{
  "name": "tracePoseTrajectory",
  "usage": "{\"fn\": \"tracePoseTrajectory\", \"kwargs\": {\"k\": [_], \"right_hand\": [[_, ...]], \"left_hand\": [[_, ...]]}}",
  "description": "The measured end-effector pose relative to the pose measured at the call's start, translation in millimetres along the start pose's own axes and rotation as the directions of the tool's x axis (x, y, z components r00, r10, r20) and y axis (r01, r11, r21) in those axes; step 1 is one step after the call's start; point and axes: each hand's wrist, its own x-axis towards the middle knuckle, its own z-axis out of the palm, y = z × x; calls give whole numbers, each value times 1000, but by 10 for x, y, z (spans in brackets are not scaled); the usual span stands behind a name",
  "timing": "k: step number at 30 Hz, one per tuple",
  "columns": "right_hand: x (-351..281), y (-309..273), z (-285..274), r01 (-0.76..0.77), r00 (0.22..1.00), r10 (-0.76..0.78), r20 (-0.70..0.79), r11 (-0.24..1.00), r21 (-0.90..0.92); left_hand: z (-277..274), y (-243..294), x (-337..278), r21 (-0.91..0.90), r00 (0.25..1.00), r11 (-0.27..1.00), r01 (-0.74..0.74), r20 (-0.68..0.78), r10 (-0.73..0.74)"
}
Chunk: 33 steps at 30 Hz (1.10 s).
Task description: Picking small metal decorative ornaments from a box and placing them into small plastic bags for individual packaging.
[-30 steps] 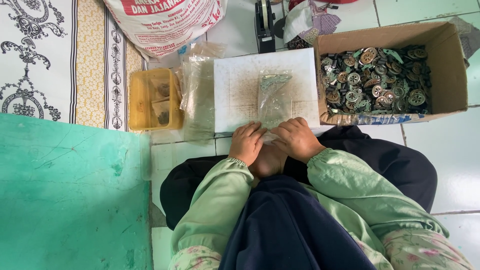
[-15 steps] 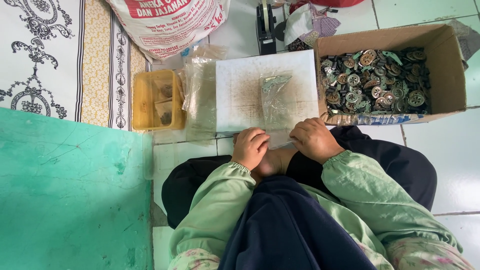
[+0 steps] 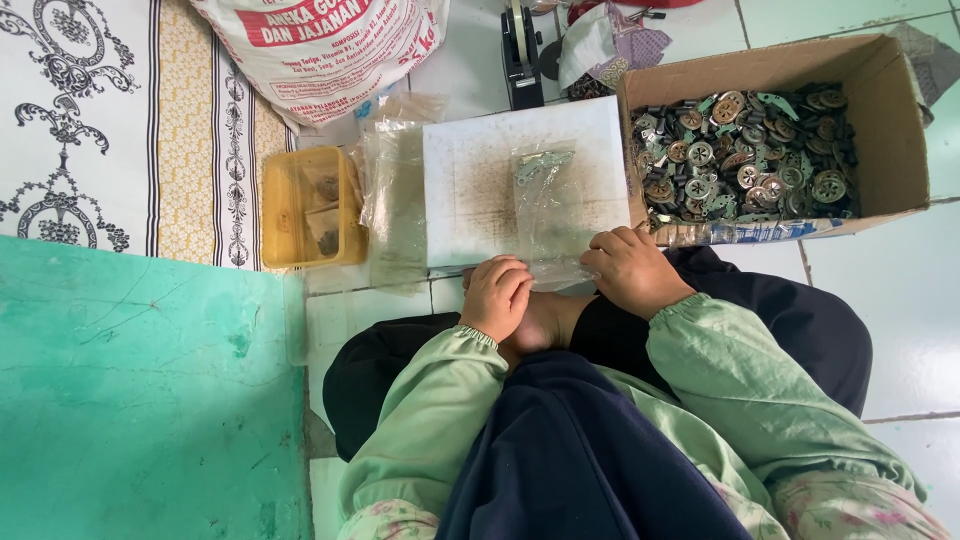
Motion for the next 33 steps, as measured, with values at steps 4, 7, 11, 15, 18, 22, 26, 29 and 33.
{"fn": "tracePoseTrajectory", "kwargs": {"k": [4, 7, 11, 15, 18, 22, 26, 29, 33], "right_hand": [[-13, 94, 147, -10, 1000, 10, -12, 1000, 11], [-22, 117, 214, -40, 999, 39, 10, 999, 37], [54, 97, 180, -36, 999, 35, 2, 998, 46], [71, 111, 275, -1, 1000, 1, 18, 1000, 9], [187, 37, 125, 36, 999, -36, -1, 998, 53], [172, 88, 214, 44, 999, -45, 9, 997, 68], [115, 137, 330, -33, 999, 28, 34, 988, 153], [123, 130, 300, -69, 996, 56, 71, 978, 198], [113, 147, 318, -103, 991, 79, 104, 965, 243]], "left_hand": [[-12, 20, 6, -8, 1000, 1000, -9, 18, 9], [58, -11, -46, 35, 993, 998, 58, 99, -61], [152, -66, -56, 125, 965, 990, 69, 242, -98], [158, -67, -56, 118, 959, 988, 104, 251, -131], [250, -210, -174, 150, 952, 983, 103, 272, -141], [258, -223, -175, 119, 949, 984, 131, 271, -159], [329, -305, -212, 133, 961, 986, 102, 244, -132], [305, -272, -178, 125, 971, 988, 90, 207, -115], [347, -296, -187, 77, 980, 991, 112, 155, -123]]}}
